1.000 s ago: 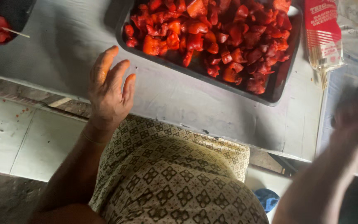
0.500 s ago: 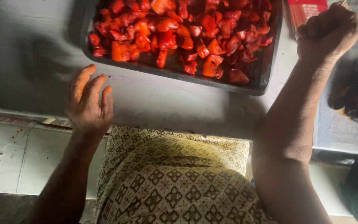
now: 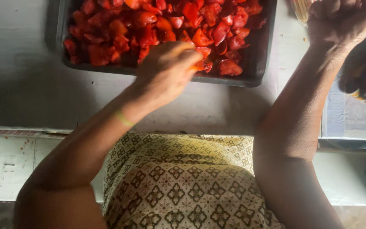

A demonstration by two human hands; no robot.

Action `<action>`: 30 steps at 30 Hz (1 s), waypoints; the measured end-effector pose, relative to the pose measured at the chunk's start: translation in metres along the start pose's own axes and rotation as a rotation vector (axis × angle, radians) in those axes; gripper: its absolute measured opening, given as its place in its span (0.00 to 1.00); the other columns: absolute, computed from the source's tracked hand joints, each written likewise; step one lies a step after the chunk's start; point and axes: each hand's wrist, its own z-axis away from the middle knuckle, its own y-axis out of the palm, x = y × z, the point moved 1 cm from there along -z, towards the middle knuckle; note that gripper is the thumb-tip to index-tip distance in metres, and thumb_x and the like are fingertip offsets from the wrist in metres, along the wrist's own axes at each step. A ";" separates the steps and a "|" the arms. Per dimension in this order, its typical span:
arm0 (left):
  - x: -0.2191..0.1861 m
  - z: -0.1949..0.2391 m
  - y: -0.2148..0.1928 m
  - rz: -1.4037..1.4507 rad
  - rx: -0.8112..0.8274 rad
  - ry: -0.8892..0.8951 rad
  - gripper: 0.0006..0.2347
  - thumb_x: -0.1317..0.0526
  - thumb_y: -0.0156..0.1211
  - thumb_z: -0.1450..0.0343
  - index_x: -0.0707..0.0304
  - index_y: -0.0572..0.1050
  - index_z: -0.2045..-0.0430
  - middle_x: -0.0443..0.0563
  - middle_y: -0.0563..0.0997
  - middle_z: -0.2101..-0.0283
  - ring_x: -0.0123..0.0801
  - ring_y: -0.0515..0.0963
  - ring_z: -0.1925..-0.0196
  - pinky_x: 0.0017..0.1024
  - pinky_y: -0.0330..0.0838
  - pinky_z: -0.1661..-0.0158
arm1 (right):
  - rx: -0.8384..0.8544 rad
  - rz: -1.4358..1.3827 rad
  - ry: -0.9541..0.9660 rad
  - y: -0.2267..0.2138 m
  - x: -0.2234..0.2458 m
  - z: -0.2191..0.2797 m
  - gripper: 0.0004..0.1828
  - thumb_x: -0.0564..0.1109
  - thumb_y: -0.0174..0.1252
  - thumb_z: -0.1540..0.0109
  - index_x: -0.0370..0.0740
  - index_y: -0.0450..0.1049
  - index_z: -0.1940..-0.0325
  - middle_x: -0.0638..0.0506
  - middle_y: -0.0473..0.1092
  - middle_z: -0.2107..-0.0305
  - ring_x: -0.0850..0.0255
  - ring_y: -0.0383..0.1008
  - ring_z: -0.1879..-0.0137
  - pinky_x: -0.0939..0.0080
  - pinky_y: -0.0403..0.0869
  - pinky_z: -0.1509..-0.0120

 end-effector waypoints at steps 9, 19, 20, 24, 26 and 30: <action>-0.014 -0.042 0.054 0.071 0.129 0.139 0.04 0.69 0.61 0.27 0.63 0.72 0.71 0.51 0.75 0.67 0.43 0.78 0.61 0.41 0.75 0.58 | 0.174 0.419 0.068 -0.022 0.018 -0.004 0.25 0.43 0.48 0.30 0.52 0.50 0.81 0.61 0.44 0.86 0.67 0.39 0.82 0.64 0.41 0.75; 0.068 -0.091 0.026 -0.118 -0.021 0.037 0.10 0.71 0.60 0.29 0.66 0.76 0.54 0.57 0.79 0.49 0.50 0.77 0.46 0.42 0.71 0.47 | 0.213 0.403 0.053 0.007 -0.005 0.007 0.24 0.39 0.44 0.31 0.50 0.48 0.81 0.59 0.41 0.88 0.67 0.35 0.83 0.63 0.38 0.75; 0.070 -0.092 0.032 -0.143 -0.007 0.064 0.10 0.70 0.61 0.30 0.67 0.76 0.55 0.58 0.79 0.49 0.51 0.77 0.47 0.43 0.70 0.47 | 0.221 0.421 0.039 0.007 -0.006 0.009 0.23 0.38 0.44 0.32 0.50 0.48 0.80 0.59 0.41 0.88 0.67 0.35 0.83 0.63 0.38 0.76; 0.068 -0.090 0.049 -0.212 0.071 0.119 0.10 0.70 0.60 0.32 0.68 0.76 0.57 0.58 0.79 0.53 0.50 0.76 0.46 0.45 0.66 0.47 | 0.222 0.462 0.016 0.008 -0.007 0.011 0.23 0.38 0.43 0.32 0.50 0.48 0.80 0.59 0.42 0.88 0.68 0.35 0.83 0.64 0.38 0.76; 0.067 -0.088 0.048 -0.187 0.158 0.104 0.09 0.70 0.60 0.31 0.68 0.76 0.58 0.56 0.80 0.56 0.49 0.76 0.47 0.46 0.66 0.47 | 0.232 0.476 0.017 0.008 -0.007 0.010 0.24 0.37 0.42 0.31 0.49 0.49 0.81 0.59 0.43 0.88 0.68 0.36 0.83 0.64 0.38 0.76; 0.075 -0.075 0.019 0.032 0.171 0.120 0.04 0.70 0.59 0.28 0.65 0.77 0.62 0.56 0.81 0.57 0.49 0.80 0.50 0.44 0.73 0.49 | 0.206 0.517 0.012 0.003 -0.006 0.009 0.21 0.38 0.42 0.31 0.46 0.52 0.80 0.57 0.43 0.88 0.67 0.39 0.82 0.63 0.40 0.76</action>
